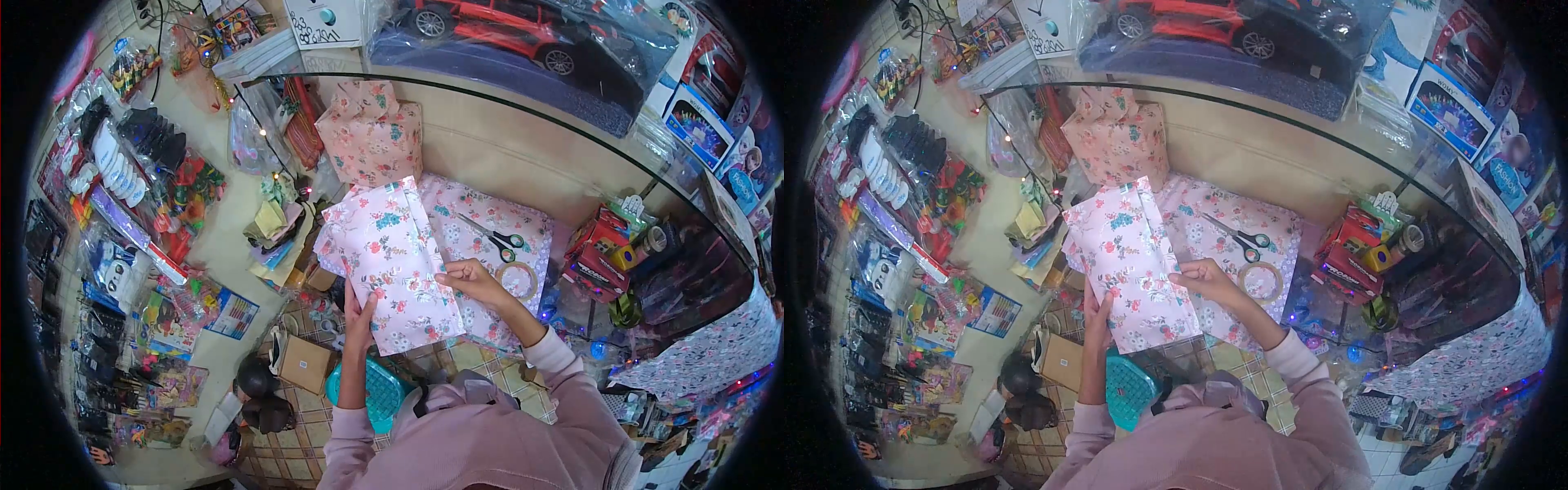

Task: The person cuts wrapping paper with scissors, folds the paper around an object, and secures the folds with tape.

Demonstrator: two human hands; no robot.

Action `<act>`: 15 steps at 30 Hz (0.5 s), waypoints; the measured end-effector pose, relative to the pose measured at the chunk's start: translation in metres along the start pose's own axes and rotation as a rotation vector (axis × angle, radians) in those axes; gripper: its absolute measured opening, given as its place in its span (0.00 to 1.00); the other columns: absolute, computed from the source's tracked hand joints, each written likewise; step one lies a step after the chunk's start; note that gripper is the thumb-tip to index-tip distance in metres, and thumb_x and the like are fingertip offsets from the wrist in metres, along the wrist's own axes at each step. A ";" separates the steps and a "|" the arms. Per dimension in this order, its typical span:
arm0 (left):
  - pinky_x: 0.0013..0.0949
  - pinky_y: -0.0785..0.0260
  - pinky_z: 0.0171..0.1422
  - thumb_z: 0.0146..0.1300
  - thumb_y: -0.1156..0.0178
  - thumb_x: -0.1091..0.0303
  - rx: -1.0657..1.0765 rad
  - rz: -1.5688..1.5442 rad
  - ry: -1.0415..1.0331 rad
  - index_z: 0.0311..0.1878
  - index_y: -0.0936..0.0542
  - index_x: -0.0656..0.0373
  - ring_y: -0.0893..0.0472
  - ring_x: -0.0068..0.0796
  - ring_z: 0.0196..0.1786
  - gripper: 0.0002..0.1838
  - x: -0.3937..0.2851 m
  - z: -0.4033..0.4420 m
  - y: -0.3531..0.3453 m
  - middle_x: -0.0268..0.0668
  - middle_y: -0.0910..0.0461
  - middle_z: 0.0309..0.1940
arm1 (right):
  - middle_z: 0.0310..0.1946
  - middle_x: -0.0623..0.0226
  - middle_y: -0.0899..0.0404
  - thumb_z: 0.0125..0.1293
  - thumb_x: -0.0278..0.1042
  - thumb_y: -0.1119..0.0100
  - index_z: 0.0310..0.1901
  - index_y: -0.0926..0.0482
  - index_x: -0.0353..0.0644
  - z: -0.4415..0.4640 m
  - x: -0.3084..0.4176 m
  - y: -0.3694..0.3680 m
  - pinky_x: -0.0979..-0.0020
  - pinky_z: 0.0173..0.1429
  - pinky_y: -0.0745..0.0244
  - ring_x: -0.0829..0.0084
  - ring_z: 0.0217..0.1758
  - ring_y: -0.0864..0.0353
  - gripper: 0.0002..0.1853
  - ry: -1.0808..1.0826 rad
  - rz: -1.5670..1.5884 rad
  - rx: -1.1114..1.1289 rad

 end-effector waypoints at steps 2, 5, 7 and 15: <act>0.35 0.36 0.65 0.65 0.43 0.74 0.015 0.020 -0.015 0.74 0.54 0.60 0.32 0.31 0.64 0.40 -0.001 0.001 -0.001 0.43 0.38 0.67 | 0.28 0.80 0.19 0.67 0.38 0.40 0.43 0.17 0.38 -0.001 -0.005 0.003 0.83 0.30 0.40 0.92 0.27 0.31 0.12 -0.028 -0.024 -0.005; 0.36 0.34 0.64 0.65 0.43 0.74 0.008 0.035 -0.019 0.74 0.54 0.60 0.31 0.31 0.63 0.40 -0.004 0.001 -0.003 0.43 0.37 0.66 | 0.27 0.82 0.20 0.67 0.41 0.40 0.42 0.17 0.39 -0.001 -0.006 0.004 0.84 0.25 0.45 0.93 0.25 0.34 0.13 -0.059 -0.028 -0.007; 0.35 0.36 0.65 0.64 0.42 0.74 0.008 0.041 -0.013 0.74 0.54 0.60 0.31 0.30 0.63 0.40 -0.002 0.000 -0.001 0.42 0.37 0.67 | 0.27 0.82 0.20 0.67 0.42 0.40 0.42 0.16 0.40 0.001 -0.011 0.005 0.84 0.23 0.48 0.94 0.24 0.35 0.13 -0.041 -0.011 0.000; 0.33 0.37 0.65 0.63 0.40 0.73 0.044 0.060 0.003 0.75 0.53 0.60 0.31 0.27 0.63 0.42 -0.001 0.002 0.001 0.41 0.36 0.67 | 0.23 0.85 0.25 0.67 0.41 0.40 0.43 0.17 0.39 -0.003 -0.012 0.006 0.85 0.26 0.45 0.93 0.23 0.37 0.13 -0.065 -0.023 -0.013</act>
Point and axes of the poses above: each hand's wrist, its own z-axis towards the middle knuckle, its own y-axis out of the back of the hand, x = y × z, the point moved 6 cm from there along z, towards the middle knuckle
